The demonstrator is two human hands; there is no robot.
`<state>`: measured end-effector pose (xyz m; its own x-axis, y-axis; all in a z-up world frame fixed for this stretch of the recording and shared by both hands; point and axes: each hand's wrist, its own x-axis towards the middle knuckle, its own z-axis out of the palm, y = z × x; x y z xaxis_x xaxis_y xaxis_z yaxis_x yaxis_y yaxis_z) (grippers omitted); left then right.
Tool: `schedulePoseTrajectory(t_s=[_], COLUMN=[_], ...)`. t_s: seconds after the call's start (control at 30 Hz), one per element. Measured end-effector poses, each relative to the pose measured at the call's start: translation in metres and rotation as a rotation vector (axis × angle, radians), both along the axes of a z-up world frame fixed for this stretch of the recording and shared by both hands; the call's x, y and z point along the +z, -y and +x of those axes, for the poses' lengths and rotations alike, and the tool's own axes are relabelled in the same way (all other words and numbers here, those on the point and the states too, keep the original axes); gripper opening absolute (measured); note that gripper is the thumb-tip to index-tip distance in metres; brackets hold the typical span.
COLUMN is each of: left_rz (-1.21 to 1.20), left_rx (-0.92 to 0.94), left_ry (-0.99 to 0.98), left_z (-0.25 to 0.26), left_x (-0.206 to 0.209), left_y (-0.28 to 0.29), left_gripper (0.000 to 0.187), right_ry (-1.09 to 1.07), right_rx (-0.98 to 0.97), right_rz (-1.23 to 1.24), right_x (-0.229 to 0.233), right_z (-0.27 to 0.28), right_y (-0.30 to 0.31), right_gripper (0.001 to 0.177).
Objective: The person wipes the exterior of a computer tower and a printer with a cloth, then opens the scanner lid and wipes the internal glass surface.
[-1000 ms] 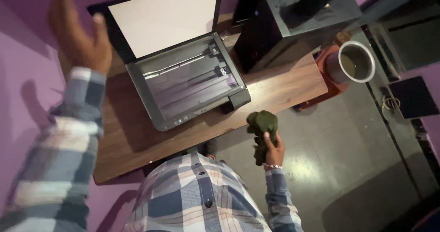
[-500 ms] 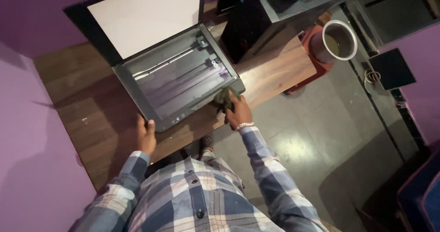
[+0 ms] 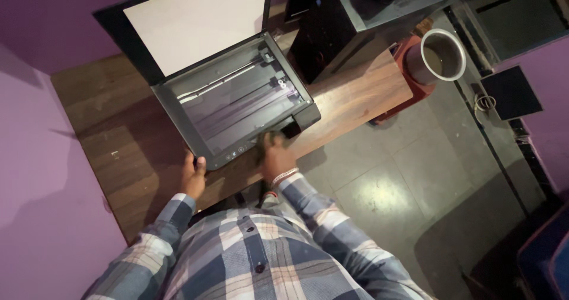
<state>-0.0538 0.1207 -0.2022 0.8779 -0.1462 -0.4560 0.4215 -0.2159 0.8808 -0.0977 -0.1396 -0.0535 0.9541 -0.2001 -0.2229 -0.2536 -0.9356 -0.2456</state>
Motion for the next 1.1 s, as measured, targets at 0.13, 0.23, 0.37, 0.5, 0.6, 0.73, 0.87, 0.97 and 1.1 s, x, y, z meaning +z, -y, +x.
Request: schedulePoseTrajectory(t_s=[0.13,0.23,0.37,0.5,0.6,0.73,0.87,0.97,1.1], left_rz=[-0.015,-0.091,-0.333,-0.44,-0.445,-0.4,-0.389,-0.404,-0.385], left_rx=[-0.017,0.086,0.319,0.366,0.409,0.414,0.421,0.418,0.402], left_ry=[0.398,0.091,-0.346,-0.27,-0.273,-0.288,-0.297,-0.295,-0.272], left_z=[-0.003,-0.005,-0.009,-0.008,-0.008,0.001,0.024,0.036,0.036], left_x=[-0.011,0.013,0.048,0.061,0.061,0.071,0.08,0.082,0.08], left_y=[0.001,0.008,0.028,0.029,0.033,0.031,0.026,0.024,0.023], left_gripper=[0.066,0.065,0.066,0.066,0.068,0.065,0.063,0.062,0.061], right_ry=[0.127,0.115,0.168,0.053,0.105,0.193,0.133,0.169,0.171], right_rx=[0.071,0.108,0.013,-0.158,-0.128,-0.009,0.131,0.177,0.199], right_rz=[0.143,0.082,-0.027,-0.063,0.075,0.187,0.297,0.338,0.456], right_x=[0.005,0.015,0.02,0.012,0.003,-0.005,0.0,0.001,0.003], right_z=[-0.013,-0.018,-0.008,0.004,-0.001,-0.005,-0.007,0.002,0.006], right_y=[-0.022,0.004,0.057,0.076,0.063,0.02,-0.001,0.003,0.01], right_gripper=[0.085,0.073,0.072,0.067,0.085,0.096,0.082,0.079,0.078])
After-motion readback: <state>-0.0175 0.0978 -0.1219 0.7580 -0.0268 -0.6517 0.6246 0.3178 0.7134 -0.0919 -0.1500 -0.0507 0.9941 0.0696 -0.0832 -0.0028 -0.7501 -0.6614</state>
